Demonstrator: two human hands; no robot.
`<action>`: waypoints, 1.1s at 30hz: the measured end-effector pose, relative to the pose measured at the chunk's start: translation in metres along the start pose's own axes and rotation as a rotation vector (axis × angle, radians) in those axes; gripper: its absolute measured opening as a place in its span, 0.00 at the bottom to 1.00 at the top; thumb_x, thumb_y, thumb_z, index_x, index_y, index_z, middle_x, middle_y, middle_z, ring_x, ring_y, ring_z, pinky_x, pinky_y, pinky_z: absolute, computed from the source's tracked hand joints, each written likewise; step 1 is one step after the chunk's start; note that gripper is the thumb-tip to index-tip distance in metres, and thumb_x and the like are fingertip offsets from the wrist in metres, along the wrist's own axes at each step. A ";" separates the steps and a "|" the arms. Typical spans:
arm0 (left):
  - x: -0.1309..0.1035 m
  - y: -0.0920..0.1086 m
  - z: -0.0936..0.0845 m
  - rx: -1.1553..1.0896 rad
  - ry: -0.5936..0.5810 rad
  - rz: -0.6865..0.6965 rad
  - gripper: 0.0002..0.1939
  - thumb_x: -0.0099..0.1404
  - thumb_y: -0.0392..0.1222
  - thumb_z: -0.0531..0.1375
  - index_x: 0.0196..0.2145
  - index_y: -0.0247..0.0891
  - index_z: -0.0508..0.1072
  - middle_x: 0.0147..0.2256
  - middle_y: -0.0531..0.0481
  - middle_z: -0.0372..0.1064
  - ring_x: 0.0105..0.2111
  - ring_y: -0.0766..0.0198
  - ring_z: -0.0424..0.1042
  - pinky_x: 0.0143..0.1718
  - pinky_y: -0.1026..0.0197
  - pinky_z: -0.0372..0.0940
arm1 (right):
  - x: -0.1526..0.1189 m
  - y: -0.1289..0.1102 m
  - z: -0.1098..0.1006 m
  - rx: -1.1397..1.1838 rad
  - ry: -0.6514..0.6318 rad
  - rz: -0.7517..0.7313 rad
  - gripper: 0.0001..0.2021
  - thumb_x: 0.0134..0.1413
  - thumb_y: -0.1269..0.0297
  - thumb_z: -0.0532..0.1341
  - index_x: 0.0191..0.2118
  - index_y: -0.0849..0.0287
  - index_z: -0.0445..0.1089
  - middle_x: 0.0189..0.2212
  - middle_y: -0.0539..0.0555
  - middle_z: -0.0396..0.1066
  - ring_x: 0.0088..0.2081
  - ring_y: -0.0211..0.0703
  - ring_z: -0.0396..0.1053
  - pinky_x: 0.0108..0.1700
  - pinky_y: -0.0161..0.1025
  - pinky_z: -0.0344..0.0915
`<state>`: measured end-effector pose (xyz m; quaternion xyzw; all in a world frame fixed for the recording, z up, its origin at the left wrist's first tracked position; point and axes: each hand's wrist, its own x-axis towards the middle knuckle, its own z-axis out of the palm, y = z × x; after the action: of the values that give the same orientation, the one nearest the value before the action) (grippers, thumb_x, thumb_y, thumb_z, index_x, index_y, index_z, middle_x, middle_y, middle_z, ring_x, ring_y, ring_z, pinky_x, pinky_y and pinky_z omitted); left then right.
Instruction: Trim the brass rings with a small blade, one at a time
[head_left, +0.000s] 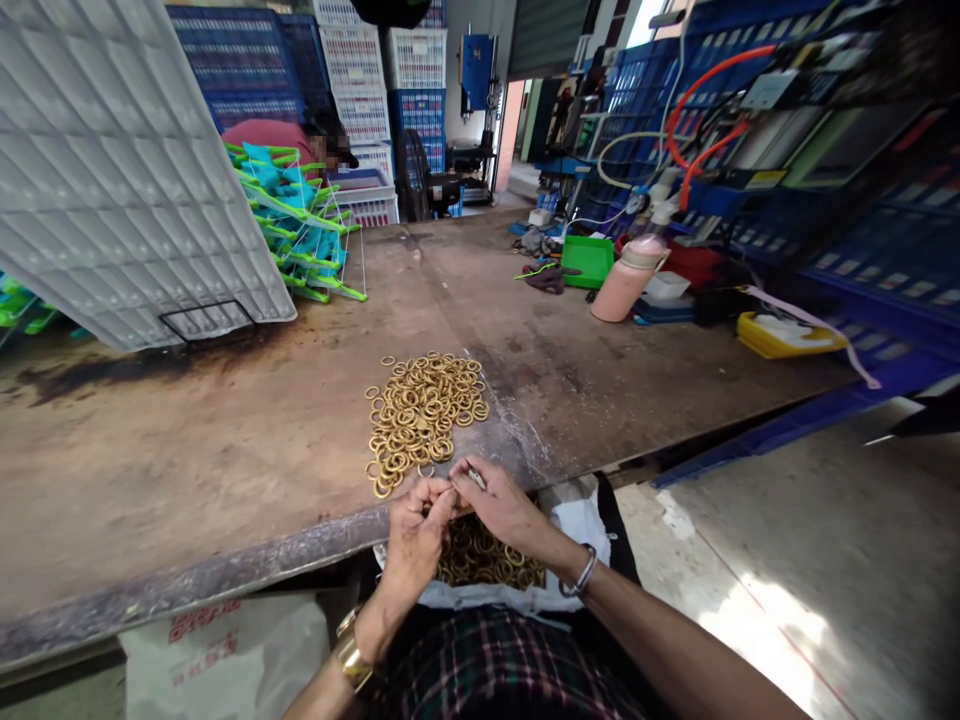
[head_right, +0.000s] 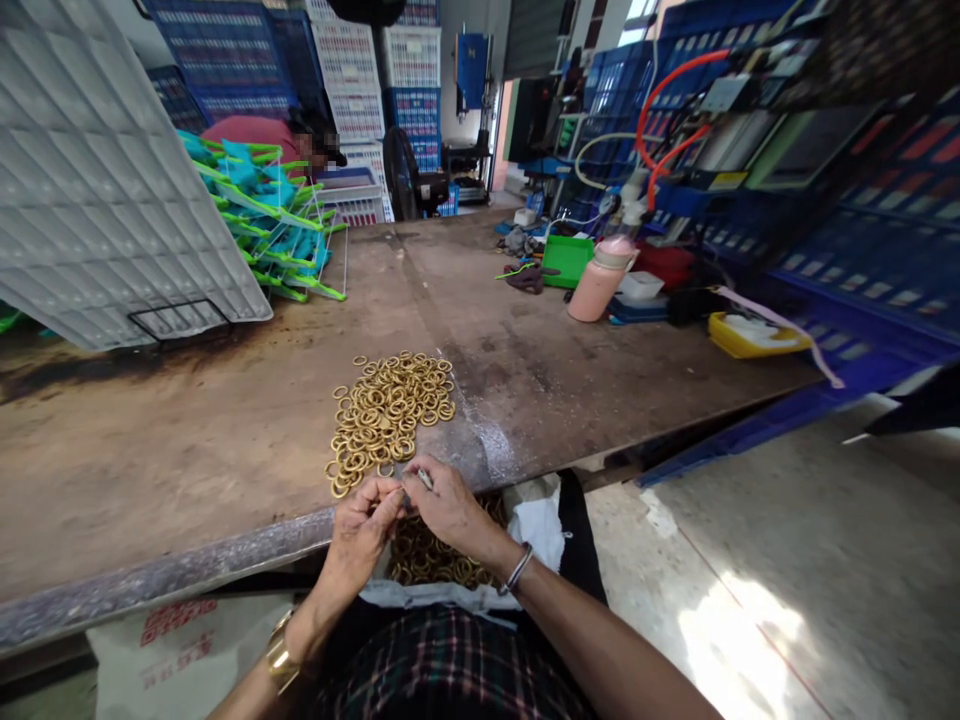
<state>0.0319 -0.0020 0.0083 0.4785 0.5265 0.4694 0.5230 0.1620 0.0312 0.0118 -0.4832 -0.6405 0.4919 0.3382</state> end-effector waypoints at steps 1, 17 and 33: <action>0.000 0.001 0.000 -0.022 -0.011 -0.025 0.12 0.57 0.48 0.57 0.24 0.35 0.68 0.19 0.57 0.60 0.17 0.72 0.54 0.18 0.68 0.51 | 0.000 0.002 0.001 0.014 -0.009 0.003 0.10 0.54 0.61 0.51 0.28 0.60 0.62 0.23 0.46 0.60 0.27 0.33 0.57 0.31 0.31 0.55; -0.002 -0.003 0.001 -0.454 -0.158 -0.261 0.13 0.57 0.49 0.58 0.26 0.36 0.64 0.21 0.56 0.60 0.15 0.76 0.52 0.14 0.72 0.46 | 0.003 0.011 0.005 0.127 -0.076 0.133 0.16 0.56 0.59 0.48 0.21 0.60 0.59 0.15 0.45 0.57 0.18 0.31 0.52 0.23 0.31 0.50; -0.001 -0.015 -0.001 -0.395 -0.138 -0.111 0.11 0.61 0.47 0.55 0.26 0.37 0.64 0.18 0.58 0.59 0.14 0.75 0.52 0.15 0.69 0.49 | -0.004 0.013 0.005 -0.712 -0.121 -0.118 0.09 0.47 0.76 0.50 0.32 0.60 0.64 0.23 0.51 0.67 0.26 0.36 0.61 0.28 0.33 0.48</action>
<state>0.0305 -0.0044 -0.0070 0.3681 0.4129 0.5002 0.6662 0.1628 0.0266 -0.0019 -0.5029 -0.8172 0.2453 0.1381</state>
